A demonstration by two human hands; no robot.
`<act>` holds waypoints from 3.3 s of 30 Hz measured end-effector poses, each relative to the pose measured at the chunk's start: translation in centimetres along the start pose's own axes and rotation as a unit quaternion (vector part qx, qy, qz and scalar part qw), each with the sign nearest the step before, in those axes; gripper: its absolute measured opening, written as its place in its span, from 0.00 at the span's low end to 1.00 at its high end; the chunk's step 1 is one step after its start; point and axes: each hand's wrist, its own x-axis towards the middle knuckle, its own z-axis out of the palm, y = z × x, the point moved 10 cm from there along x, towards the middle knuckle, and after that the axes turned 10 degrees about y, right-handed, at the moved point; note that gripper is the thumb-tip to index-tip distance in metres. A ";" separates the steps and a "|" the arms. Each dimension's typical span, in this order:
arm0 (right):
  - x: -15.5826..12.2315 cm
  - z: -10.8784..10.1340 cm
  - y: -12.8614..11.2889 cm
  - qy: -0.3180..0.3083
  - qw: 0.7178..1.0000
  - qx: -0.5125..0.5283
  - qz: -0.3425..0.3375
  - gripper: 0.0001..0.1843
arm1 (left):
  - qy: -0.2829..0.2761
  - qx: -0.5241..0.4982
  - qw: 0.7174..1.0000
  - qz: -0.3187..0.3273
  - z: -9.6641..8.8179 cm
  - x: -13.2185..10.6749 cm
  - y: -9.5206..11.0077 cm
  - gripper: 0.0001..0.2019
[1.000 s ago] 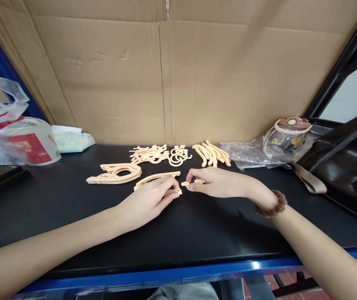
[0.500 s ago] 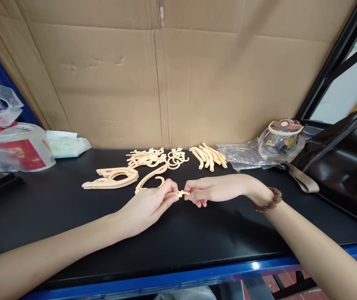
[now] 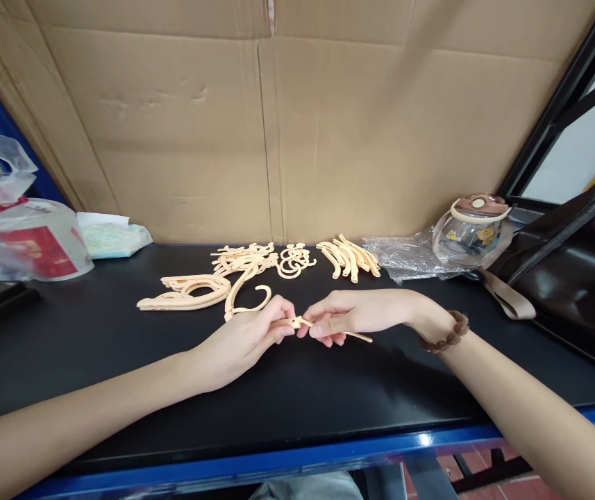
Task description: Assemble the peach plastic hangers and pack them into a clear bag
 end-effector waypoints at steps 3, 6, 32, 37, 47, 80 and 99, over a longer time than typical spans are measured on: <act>0.2 0.3 0.1 -0.005 1.000 0.005 -0.003 0.16 | -0.004 0.000 1.000 0.006 0.2 -0.1 0.1 0.06; 0.3 0.6 -0.3 -0.011 1.000 0.009 -0.021 0.15 | -0.017 0.012 1.000 0.017 0.5 -0.1 0.2 0.07; -0.7 -2.5 -0.3 0.130 0.961 -0.243 -0.006 0.11 | 0.005 0.062 0.998 0.030 0.0 0.5 0.5 0.06; -1.5 -5.3 2.1 0.182 0.934 -0.309 0.011 0.17 | -0.012 0.138 0.981 0.135 -0.6 0.4 1.6 0.10; -1.3 -6.2 1.8 0.235 0.912 -0.337 -0.016 0.23 | -0.045 0.065 0.992 0.098 -1.7 1.1 -1.9 0.12; -1.5 -6.6 2.2 0.278 0.905 -0.303 0.107 0.05 | 0.027 0.014 0.995 0.097 -1.1 1.1 0.2 0.07; -0.1 -3.1 0.4 0.176 0.937 -0.297 -0.059 0.08 | 0.045 0.051 0.994 0.090 -2.1 1.4 0.0 0.15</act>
